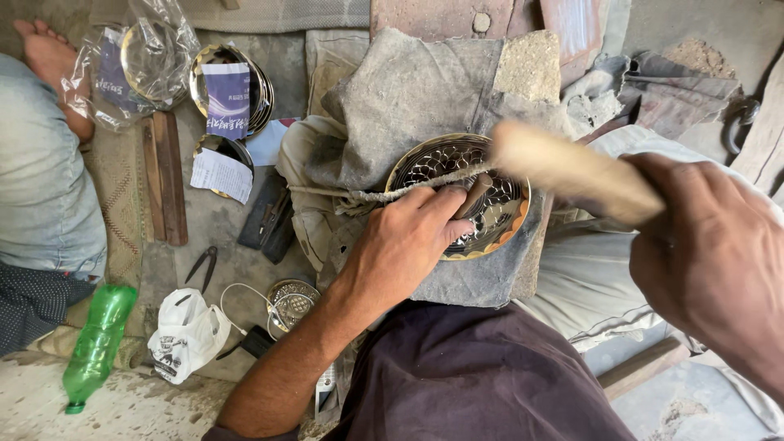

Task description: The person sits on the floor decorating a brass plate, holding a punch against the metal surface and striking it with a wooden mallet to stamp ornamental patterns, repositioning the punch repeatedly across the plate. Near the end they hold a piece against a stone block and scrape its edge with a small hand tool.

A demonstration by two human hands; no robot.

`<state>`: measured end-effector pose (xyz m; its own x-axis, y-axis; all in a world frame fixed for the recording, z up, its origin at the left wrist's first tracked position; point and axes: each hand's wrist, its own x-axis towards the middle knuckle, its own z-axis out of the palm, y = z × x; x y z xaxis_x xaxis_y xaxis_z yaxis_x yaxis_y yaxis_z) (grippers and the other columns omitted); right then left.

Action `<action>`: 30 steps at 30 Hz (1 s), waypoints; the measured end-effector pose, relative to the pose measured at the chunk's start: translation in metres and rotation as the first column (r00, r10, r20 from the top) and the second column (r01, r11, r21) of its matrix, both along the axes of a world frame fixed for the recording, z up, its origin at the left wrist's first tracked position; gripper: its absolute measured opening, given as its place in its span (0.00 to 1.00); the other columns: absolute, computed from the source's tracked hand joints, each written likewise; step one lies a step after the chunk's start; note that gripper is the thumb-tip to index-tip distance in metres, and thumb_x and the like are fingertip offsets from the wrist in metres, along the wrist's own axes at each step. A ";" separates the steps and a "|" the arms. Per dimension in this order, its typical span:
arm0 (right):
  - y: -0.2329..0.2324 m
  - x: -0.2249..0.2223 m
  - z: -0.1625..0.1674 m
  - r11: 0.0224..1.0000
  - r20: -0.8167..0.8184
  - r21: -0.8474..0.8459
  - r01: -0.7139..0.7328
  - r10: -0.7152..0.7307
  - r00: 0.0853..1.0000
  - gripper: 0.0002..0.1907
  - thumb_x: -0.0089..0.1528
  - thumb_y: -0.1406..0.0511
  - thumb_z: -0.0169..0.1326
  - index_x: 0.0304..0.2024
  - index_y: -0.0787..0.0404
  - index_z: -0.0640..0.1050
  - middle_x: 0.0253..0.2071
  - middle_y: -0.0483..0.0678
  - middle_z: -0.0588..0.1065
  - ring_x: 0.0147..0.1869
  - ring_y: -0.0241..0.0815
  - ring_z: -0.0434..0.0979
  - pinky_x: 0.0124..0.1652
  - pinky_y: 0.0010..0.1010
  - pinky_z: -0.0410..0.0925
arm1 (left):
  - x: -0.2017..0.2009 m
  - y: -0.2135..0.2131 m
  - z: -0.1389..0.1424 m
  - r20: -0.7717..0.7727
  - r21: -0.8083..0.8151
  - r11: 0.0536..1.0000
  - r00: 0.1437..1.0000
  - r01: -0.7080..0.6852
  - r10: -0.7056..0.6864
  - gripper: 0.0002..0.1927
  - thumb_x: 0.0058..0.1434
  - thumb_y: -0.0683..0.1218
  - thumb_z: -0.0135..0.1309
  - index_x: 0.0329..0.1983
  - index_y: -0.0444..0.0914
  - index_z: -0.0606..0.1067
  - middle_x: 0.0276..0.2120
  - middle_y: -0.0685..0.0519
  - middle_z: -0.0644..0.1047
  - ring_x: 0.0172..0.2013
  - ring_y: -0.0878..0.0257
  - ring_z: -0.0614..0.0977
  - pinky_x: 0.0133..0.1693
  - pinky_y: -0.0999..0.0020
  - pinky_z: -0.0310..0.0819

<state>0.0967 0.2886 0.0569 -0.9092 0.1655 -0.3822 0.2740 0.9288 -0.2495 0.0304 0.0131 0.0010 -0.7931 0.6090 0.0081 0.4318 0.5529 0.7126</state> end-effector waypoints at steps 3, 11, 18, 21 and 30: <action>-0.003 0.001 0.003 0.981 0.002 -0.154 0.117 -0.118 0.993 0.33 0.59 0.73 0.54 0.68 0.67 0.68 0.40 0.60 0.79 0.36 0.53 0.82 0.36 0.43 0.76 | -0.001 0.001 -0.001 0.078 -0.016 1.000 0.997 0.013 -0.012 0.17 0.63 0.49 0.62 0.50 0.35 0.74 0.34 0.47 0.77 0.31 0.55 0.84 0.31 0.62 0.81; -0.001 0.004 -0.001 0.983 0.007 -0.017 0.182 -0.182 0.983 0.30 0.60 0.71 0.57 0.64 0.69 0.65 0.40 0.63 0.78 0.37 0.56 0.82 0.38 0.46 0.76 | -0.002 -0.001 0.002 0.049 0.004 0.999 0.998 0.034 -0.035 0.19 0.63 0.48 0.63 0.53 0.36 0.75 0.35 0.46 0.77 0.32 0.52 0.84 0.32 0.59 0.80; -0.001 0.014 -0.012 0.987 -0.069 0.142 -0.076 0.087 0.994 0.27 0.61 0.69 0.57 0.62 0.61 0.66 0.42 0.53 0.80 0.38 0.45 0.81 0.42 0.40 0.75 | -0.002 0.001 0.003 0.042 0.002 1.000 0.999 0.021 -0.021 0.20 0.62 0.48 0.63 0.55 0.37 0.75 0.34 0.47 0.77 0.32 0.51 0.83 0.31 0.58 0.79; -0.004 0.015 -0.010 0.993 -0.167 -0.097 0.074 -0.089 0.982 0.27 0.60 0.70 0.56 0.60 0.68 0.64 0.43 0.55 0.79 0.40 0.46 0.81 0.42 0.40 0.74 | -0.003 0.001 0.004 0.059 0.003 1.000 0.998 0.028 -0.028 0.19 0.63 0.48 0.63 0.55 0.38 0.74 0.33 0.47 0.76 0.31 0.53 0.84 0.30 0.59 0.79; -0.013 0.008 0.005 0.982 -0.189 0.138 -0.128 0.153 0.970 0.24 0.59 0.74 0.54 0.59 0.75 0.70 0.36 0.64 0.78 0.33 0.54 0.80 0.36 0.43 0.76 | -0.001 0.001 0.001 -0.007 0.043 0.999 1.000 0.026 -0.026 0.18 0.64 0.44 0.62 0.56 0.40 0.75 0.33 0.48 0.76 0.32 0.53 0.84 0.30 0.60 0.79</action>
<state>0.1047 0.2759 0.0618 -0.9820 0.0656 -0.1769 0.0955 0.9815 -0.1658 0.0292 0.0137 0.0024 -0.7768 0.6284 0.0401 0.4503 0.5100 0.7329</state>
